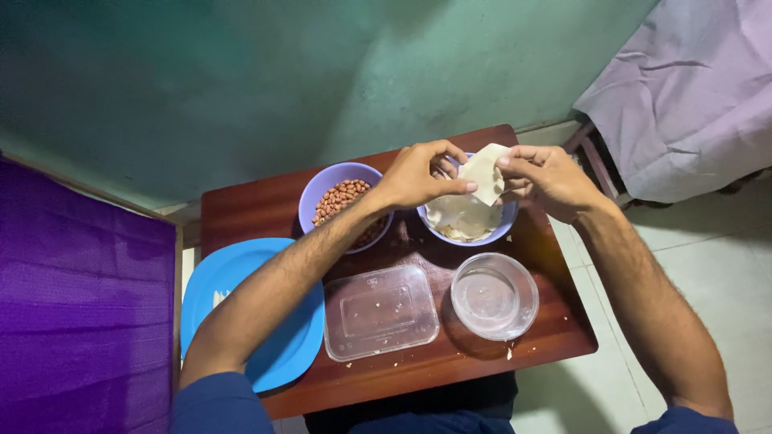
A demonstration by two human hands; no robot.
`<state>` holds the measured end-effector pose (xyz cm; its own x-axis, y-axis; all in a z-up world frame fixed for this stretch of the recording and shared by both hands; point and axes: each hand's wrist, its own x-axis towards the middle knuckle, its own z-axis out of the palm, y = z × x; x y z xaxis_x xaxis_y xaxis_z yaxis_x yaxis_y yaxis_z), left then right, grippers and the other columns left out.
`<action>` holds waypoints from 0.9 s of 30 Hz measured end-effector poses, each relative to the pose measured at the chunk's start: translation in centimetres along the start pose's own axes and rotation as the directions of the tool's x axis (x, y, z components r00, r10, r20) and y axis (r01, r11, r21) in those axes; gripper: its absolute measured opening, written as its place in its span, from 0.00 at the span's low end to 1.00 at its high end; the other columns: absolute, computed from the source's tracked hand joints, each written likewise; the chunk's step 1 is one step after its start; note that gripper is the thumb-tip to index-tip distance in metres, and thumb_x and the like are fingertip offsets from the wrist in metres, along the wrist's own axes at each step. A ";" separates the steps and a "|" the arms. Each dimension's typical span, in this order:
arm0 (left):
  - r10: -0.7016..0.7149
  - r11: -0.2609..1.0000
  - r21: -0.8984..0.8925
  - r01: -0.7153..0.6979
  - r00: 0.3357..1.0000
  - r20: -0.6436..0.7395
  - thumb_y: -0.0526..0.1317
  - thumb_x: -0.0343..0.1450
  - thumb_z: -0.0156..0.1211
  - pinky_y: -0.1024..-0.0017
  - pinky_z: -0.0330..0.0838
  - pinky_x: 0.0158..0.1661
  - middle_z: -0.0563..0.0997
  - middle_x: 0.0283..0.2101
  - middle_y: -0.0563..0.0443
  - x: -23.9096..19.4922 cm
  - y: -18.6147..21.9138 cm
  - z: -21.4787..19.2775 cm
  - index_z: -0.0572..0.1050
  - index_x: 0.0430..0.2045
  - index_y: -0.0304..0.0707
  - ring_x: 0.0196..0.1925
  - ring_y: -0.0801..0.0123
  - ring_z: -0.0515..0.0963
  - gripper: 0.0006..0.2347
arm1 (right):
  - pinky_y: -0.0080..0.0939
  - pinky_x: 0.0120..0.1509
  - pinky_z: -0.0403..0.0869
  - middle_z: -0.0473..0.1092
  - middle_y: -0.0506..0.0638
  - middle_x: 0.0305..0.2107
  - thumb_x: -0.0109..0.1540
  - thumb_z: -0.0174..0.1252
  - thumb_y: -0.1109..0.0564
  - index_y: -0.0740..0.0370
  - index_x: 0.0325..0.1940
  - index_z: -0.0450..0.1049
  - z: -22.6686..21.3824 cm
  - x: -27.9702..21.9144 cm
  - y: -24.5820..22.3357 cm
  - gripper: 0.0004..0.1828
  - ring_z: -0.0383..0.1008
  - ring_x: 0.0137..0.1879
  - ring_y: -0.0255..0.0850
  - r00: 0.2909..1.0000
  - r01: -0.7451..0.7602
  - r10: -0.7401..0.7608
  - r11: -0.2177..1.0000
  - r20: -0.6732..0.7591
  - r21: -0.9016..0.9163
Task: The person places peanuts onto small square pieces of dough, rolls the dough around the peanuts to form small tubes, and places the tubes on a blue plate.
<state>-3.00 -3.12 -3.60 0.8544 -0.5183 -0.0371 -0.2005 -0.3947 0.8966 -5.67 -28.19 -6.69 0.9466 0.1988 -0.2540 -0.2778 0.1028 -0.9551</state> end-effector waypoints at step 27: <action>0.175 0.897 -0.414 -0.156 0.984 0.009 0.38 0.62 0.78 0.82 0.80 0.36 0.85 0.32 0.54 -3.6 0.1 -0.7 0.82 0.43 0.41 0.35 0.80 0.82 0.16 | 0.37 0.43 0.80 0.78 0.58 0.30 0.60 0.66 0.67 0.70 0.46 0.77 4.6 -5.3 -3.6 0.10 0.78 0.34 0.37 0.956 0.292 -0.281 0.933 0.083 -0.212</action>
<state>-5.77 -0.75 -3.03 0.8016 -0.5864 0.1166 -0.1146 0.0406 0.9926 -10.43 -25.13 -1.17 0.9696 0.2418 0.0377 0.0520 -0.0530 -0.9972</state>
